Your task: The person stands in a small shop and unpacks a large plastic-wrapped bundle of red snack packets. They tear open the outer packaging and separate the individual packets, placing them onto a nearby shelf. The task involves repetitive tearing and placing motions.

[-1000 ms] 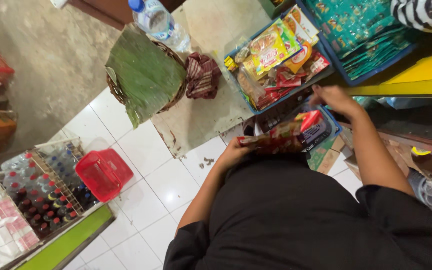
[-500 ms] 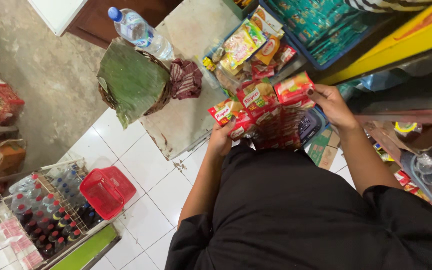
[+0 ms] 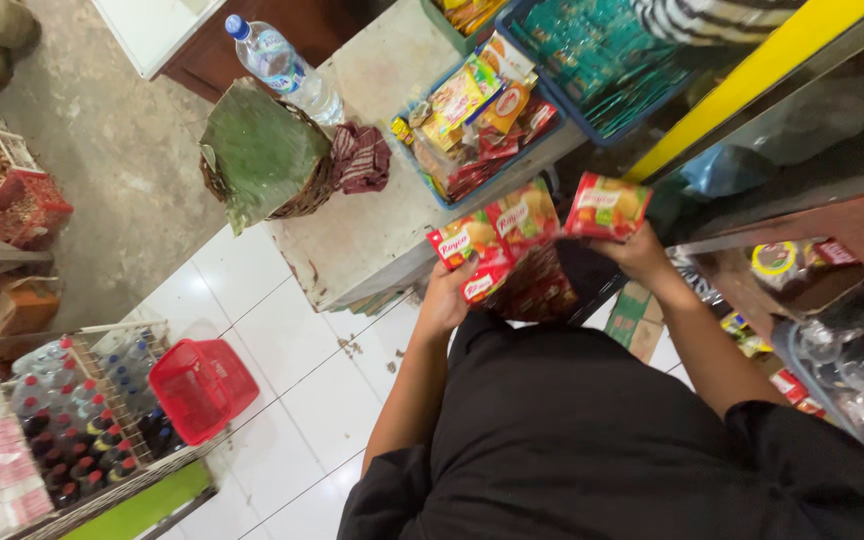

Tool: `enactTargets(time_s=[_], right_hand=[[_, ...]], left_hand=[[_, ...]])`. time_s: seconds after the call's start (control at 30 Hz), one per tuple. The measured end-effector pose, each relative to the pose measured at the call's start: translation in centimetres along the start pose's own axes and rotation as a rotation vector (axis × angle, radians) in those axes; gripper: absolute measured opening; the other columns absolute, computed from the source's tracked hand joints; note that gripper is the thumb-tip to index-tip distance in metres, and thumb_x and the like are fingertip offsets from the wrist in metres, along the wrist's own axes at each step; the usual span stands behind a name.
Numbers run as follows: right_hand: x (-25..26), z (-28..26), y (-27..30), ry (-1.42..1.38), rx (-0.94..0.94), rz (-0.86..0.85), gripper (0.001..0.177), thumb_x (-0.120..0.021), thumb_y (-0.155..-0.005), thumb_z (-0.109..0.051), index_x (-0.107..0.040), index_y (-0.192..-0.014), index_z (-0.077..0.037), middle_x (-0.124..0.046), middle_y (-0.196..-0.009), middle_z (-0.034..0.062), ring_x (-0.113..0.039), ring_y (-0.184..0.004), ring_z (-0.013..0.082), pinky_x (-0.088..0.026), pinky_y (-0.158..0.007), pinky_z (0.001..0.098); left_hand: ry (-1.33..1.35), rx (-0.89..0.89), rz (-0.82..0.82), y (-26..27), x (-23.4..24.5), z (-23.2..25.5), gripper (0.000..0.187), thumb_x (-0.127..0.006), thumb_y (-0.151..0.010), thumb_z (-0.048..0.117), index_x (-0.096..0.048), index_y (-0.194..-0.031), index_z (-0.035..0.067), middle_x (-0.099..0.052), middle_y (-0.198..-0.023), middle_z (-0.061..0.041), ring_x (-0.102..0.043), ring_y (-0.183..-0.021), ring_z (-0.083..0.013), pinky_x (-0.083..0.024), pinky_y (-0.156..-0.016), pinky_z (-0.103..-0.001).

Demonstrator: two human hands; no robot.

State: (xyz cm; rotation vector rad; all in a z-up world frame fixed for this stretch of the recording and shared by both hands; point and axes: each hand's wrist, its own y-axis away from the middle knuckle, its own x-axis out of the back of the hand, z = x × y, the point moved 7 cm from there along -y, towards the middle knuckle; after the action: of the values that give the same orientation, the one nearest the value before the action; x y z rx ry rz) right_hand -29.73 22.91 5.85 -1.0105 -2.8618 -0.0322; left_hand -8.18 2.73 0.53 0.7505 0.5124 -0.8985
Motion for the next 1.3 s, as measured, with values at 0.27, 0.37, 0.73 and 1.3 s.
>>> enactTargets(time_s=[0.27,0.37,0.73,1.3], right_hand=[[0.7,0.9,4.9,-0.163,-0.139,-0.054,0.018,-0.072,-0.094,-0.002,-0.075,-0.112,0.002,-0.078,-0.104,0.0063,-0.070,-0.096,0.0107,-0.055,-0.088,0.0290],[0.3,-0.1,5.3,-0.145,-0.116,-0.074,0.018,-0.072,-0.094,-0.003,-0.074,-0.112,0.001,-0.078,-0.103,0.0049,-0.070,-0.096,0.0097,-0.055,-0.087,0.0285],[0.0,-4.1,6.5,-0.167,-0.004,-0.211,0.027,-0.071,-0.094,-0.003,-0.068,-0.121,-0.001,-0.073,-0.114,0.0017,-0.065,-0.105,0.0082,-0.053,-0.094,0.0272],[1.8,-8.8,6.8,0.051,-0.012,0.058,0.014,-0.071,-0.097,-0.006,-0.076,-0.108,0.002,-0.076,-0.097,0.0030,-0.065,-0.087,0.0061,-0.053,-0.078,0.0255]], left_hand=[[-0.199,-0.134,-0.016,2.0,-0.3,0.1,0.027,-0.072,-0.102,0.009,-0.068,-0.124,-0.007,-0.075,-0.115,-0.013,-0.072,-0.095,-0.0160,-0.058,-0.086,-0.034],[-0.523,-0.282,0.160,3.6,-3.2,2.7,0.045,-0.075,-0.094,0.015,-0.060,-0.131,-0.006,-0.074,-0.118,-0.017,-0.071,-0.098,-0.0188,-0.057,-0.086,-0.037],[-1.388,-0.464,-0.491,7.0,-17.6,1.6,0.069,-0.079,-0.083,0.033,-0.056,-0.143,0.007,-0.069,-0.121,-0.020,-0.065,-0.111,-0.0368,-0.051,-0.094,-0.046],[-1.684,-0.326,-0.432,3.2,-16.2,-1.1,0.040,-0.070,-0.094,0.047,-0.073,-0.091,0.007,-0.071,-0.080,-0.017,-0.070,-0.078,-0.0369,-0.053,-0.069,-0.047]])
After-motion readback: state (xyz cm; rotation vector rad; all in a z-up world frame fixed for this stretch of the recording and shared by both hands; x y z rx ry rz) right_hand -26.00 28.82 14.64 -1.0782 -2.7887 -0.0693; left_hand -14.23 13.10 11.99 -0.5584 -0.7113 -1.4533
